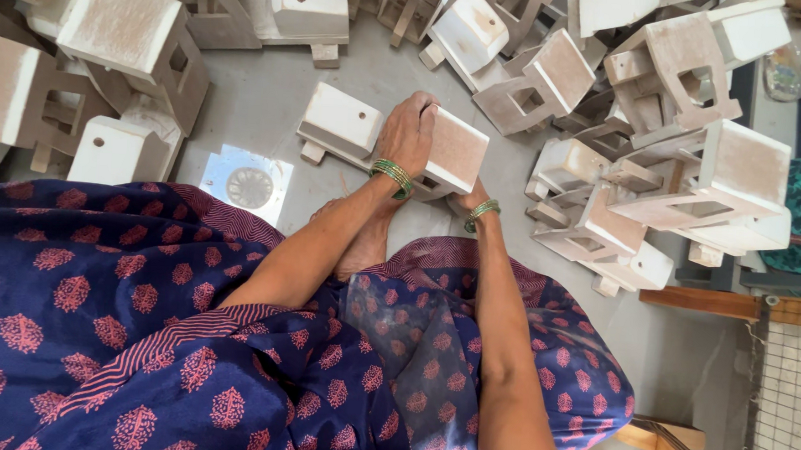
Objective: The person sits on the floor among many small unfinished wooden stool parts and wipes each piece with a cloth, turning pieces over to wipe different sides, then sets the wiped pieces aside in a pile.
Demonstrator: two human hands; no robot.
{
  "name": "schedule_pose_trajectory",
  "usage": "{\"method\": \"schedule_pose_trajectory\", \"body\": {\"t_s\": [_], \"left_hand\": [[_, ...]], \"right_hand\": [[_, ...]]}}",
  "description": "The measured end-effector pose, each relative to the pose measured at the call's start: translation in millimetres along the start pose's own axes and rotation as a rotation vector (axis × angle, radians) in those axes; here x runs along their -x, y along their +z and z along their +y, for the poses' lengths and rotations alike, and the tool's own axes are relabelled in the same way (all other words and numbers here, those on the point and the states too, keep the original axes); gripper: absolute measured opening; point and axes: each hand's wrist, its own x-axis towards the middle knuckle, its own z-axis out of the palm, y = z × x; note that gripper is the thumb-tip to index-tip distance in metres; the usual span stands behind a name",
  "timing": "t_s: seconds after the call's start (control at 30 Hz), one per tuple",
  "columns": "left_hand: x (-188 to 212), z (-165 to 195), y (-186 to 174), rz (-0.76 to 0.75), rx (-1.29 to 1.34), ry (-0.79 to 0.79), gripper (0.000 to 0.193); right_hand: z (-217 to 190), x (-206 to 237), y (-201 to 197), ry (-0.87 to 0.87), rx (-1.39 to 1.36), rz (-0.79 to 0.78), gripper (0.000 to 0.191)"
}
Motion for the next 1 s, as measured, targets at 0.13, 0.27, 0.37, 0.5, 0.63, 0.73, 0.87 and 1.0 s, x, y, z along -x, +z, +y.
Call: {"method": "schedule_pose_trajectory", "body": {"t_s": [0.13,0.27,0.37,0.5,0.63,0.73,0.87,1.0], "left_hand": [[0.8,-0.1,-0.4,-0.003,-0.015,-0.01,0.022],[0.2,5.0,-2.0,-0.021,-0.042,-0.073,0.023],[-3.9,11.8,1.3,0.016,-0.074,-0.083,0.022],[-9.8,16.6,10.4,0.067,-0.114,-0.152,0.022],[-12.9,10.3,14.0,0.087,0.021,-0.103,0.024],[-16.0,5.9,12.5,0.091,0.13,-0.057,0.024],[-21.2,2.8,6.1,0.035,0.259,-0.06,0.023],[-29.1,-1.9,-9.8,-0.119,0.325,-0.045,0.023]], "right_hand": [[7.6,7.7,-14.2,0.0,0.122,0.038,0.034],[4.8,23.1,-36.8,0.384,0.037,-0.008,0.035],[-15.5,35.9,-68.2,0.589,0.261,0.06,0.036],[-48.0,45.5,-111.2,0.314,-0.534,0.206,0.024],[-70.1,40.2,-114.5,0.01,-0.482,0.368,0.026],[-88.1,16.7,-59.8,-0.14,0.384,0.52,0.036],[-107.8,13.6,36.1,-0.169,0.596,0.617,0.044],[-110.1,9.5,29.9,-0.314,0.515,0.521,0.047]]}}
